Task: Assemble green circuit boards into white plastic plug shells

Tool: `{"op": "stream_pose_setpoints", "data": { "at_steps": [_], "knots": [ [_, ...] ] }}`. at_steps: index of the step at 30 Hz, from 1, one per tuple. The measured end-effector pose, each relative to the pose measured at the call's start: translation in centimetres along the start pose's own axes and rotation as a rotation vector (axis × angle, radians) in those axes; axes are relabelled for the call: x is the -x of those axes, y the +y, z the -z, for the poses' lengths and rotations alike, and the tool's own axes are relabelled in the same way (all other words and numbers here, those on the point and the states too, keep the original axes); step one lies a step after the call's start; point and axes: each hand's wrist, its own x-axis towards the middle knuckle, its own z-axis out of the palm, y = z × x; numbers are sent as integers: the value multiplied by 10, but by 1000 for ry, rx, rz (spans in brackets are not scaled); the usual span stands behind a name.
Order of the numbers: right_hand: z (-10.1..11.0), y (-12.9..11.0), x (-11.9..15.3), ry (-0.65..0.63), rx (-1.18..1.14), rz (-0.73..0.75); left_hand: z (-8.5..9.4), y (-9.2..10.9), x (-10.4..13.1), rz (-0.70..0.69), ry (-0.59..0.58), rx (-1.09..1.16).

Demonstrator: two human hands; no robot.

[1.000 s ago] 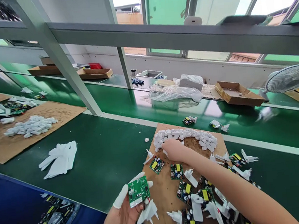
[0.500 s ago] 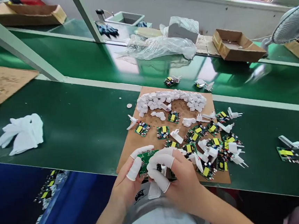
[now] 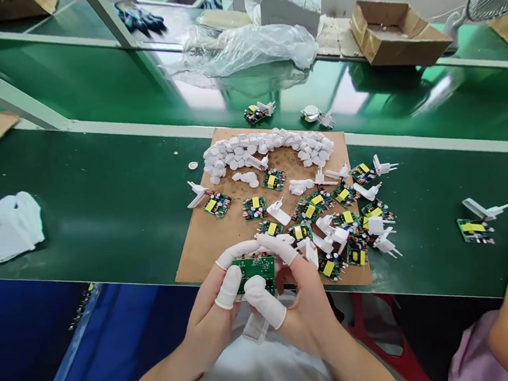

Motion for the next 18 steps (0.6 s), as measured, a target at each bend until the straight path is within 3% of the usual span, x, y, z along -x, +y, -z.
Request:
{"op": "stream_pose_setpoints", "data": {
  "at_steps": [5, 11, 14, 16, 18],
  "knots": [
    [-6, -2, 2, 76, -166, 87, -3, -2, 2, -11, -99, -44],
    [-6, 3, 0, 213, -93, 176, -9, 1, 9, 1, -24, -66],
    [-1, 6, 1, 102, -73, 166, -14, 2, 10, 0, 33, -63],
    [1, 9, 3, -36, -164, 85, -17, 2, 10, 18, 37, -47],
    [2, 10, 4, -88, -210, 24, -17, 1, 9, 18, 26, -33]
  ]
}}
